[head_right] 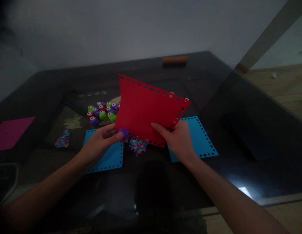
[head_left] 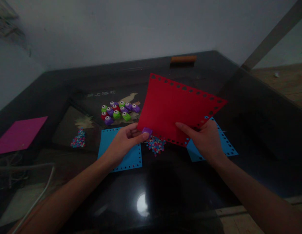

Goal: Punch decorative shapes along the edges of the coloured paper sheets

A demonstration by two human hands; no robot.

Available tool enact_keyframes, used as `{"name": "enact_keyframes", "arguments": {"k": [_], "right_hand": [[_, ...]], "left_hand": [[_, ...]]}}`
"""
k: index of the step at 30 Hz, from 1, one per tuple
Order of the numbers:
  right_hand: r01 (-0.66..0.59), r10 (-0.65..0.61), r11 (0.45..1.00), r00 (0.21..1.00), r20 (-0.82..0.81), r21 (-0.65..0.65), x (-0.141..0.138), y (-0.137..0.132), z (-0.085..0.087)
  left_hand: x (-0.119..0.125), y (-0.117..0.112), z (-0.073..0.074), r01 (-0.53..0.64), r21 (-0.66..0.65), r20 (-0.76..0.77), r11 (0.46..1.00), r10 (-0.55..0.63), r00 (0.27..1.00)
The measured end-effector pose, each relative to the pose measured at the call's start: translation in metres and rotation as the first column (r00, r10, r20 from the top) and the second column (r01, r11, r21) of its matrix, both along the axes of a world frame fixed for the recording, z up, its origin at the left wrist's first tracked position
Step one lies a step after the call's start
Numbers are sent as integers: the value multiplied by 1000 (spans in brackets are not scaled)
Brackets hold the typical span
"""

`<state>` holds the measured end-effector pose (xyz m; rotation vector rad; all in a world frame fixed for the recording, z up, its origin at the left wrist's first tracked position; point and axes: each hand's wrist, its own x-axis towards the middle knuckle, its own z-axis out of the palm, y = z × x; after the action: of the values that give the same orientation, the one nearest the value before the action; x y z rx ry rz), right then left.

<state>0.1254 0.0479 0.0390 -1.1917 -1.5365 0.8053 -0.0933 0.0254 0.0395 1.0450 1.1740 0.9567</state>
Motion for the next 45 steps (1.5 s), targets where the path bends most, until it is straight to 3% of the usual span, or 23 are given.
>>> {"name": "enact_keyframes", "arguments": {"k": [45], "right_hand": [[23,-23,1000,1000,15,4,-1,-3,4]], "left_hand": [[-2,-2,0,22,64,-17,998,-21,1000]]}}
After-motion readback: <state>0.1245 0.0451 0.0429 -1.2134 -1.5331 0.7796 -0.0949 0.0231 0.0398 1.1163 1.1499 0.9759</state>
